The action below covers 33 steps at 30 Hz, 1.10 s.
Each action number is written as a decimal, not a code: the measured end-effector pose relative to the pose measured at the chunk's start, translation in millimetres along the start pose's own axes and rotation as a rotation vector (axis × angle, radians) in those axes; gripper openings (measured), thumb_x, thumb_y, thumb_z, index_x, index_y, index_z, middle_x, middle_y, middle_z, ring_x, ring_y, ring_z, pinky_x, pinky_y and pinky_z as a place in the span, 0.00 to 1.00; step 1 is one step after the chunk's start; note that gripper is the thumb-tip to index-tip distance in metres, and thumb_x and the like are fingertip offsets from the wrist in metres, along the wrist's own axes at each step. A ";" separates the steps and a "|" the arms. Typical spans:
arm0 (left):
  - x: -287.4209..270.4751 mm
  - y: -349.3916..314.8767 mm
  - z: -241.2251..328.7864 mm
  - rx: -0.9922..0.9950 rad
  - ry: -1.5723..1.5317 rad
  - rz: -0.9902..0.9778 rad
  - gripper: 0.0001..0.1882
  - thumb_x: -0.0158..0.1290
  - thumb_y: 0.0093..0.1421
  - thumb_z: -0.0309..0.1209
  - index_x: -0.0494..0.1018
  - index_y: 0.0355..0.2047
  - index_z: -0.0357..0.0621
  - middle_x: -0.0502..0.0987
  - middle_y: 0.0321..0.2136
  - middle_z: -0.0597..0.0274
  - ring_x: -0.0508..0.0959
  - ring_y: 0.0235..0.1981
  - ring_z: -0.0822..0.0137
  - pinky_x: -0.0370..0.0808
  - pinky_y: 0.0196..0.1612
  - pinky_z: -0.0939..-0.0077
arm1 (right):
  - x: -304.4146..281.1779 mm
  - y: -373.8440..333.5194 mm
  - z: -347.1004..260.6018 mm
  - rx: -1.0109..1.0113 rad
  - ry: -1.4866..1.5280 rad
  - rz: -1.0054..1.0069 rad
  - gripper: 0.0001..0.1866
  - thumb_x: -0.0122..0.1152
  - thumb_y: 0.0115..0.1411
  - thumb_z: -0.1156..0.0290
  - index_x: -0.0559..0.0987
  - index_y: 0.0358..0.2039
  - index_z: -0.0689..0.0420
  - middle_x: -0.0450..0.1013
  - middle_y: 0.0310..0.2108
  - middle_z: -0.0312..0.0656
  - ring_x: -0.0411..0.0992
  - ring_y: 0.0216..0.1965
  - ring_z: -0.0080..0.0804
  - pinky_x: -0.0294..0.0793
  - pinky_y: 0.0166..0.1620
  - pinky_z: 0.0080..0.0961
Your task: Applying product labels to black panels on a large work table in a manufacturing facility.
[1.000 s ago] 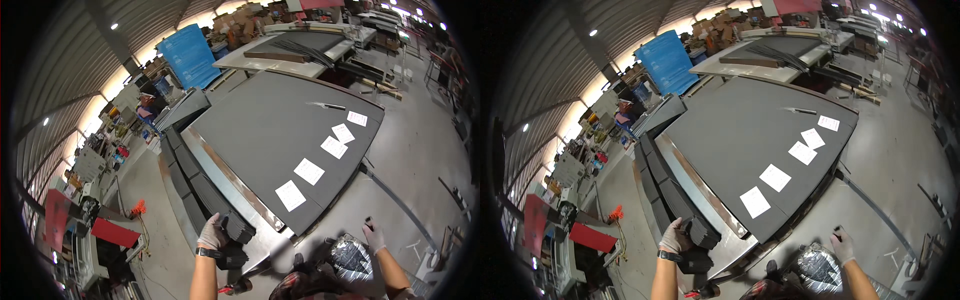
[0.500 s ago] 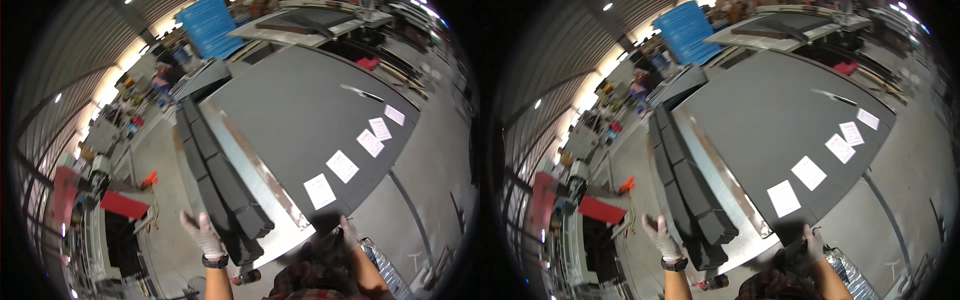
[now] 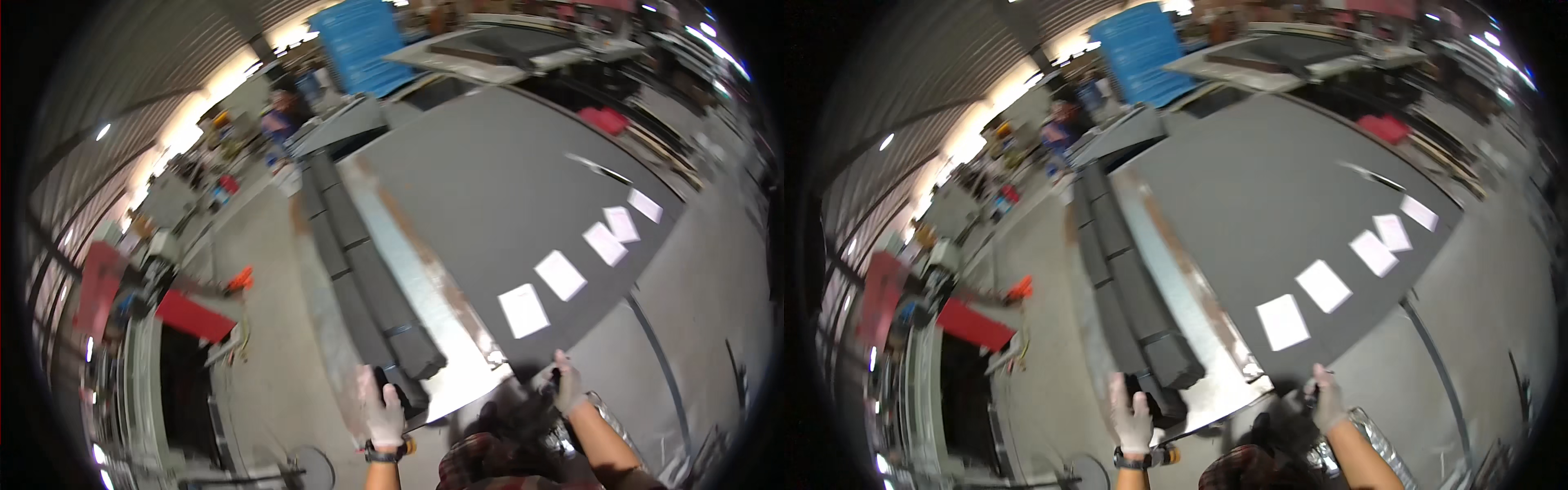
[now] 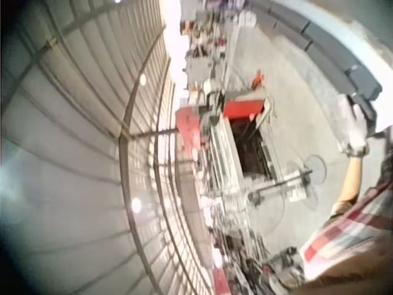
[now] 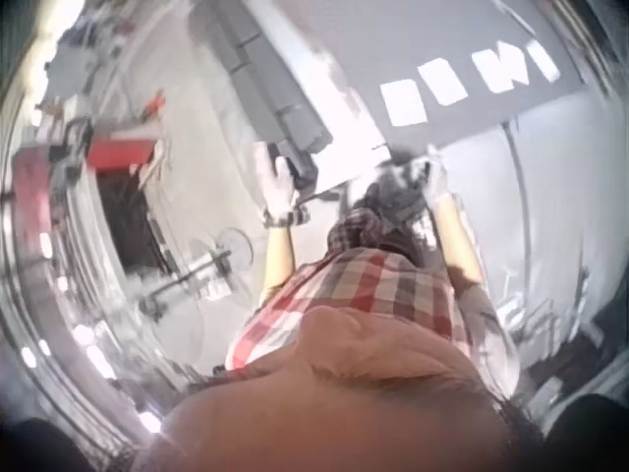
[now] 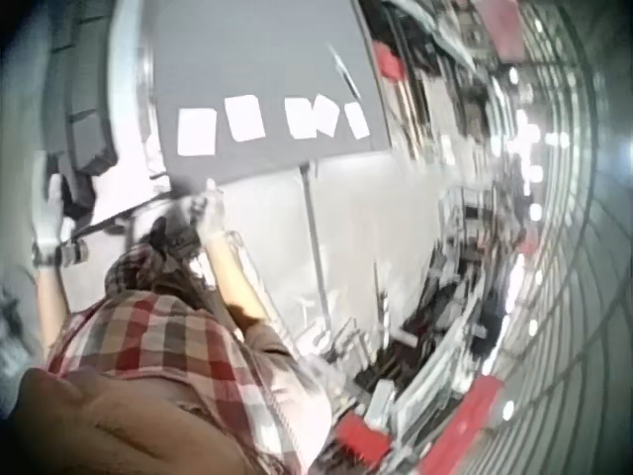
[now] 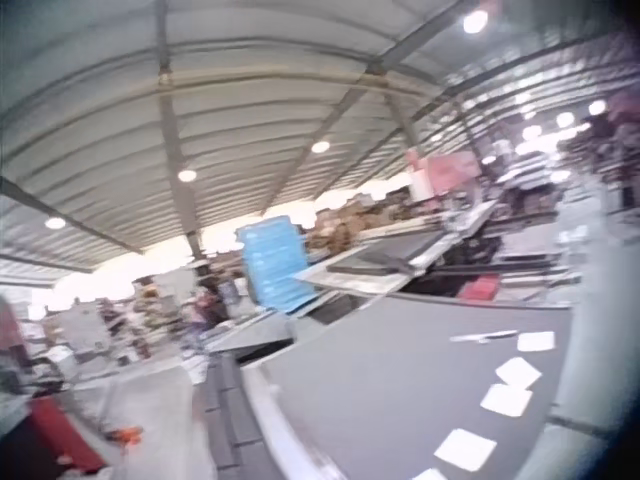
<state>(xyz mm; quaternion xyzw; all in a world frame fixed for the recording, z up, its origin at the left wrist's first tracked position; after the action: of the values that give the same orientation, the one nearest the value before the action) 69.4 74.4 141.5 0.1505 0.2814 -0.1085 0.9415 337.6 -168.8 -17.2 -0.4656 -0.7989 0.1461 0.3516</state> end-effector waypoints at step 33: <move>194.3 -213.0 33.0 -0.655 -0.668 -0.877 0.23 0.58 0.59 0.36 0.70 0.51 0.35 0.76 0.41 0.62 0.74 0.41 0.71 0.71 0.46 0.76 | -93.6 -11.1 -104.9 0.401 -1.313 -0.877 0.27 0.60 0.56 0.47 0.79 0.42 0.60 0.75 0.41 0.49 0.73 0.43 0.34 0.72 0.45 0.37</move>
<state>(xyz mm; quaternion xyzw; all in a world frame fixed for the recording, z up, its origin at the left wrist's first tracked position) 183.2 -158.6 11.2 -0.3162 0.0272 -0.4331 0.8436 433.6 -263.7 23.7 0.1420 -0.9105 0.3787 -0.0866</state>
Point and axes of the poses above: each hand's wrist, its own y-axis towards the middle knuckle, its own x-axis out of the palm, z = x × y, the point moved 4 cm from there along y, towards the middle knuckle
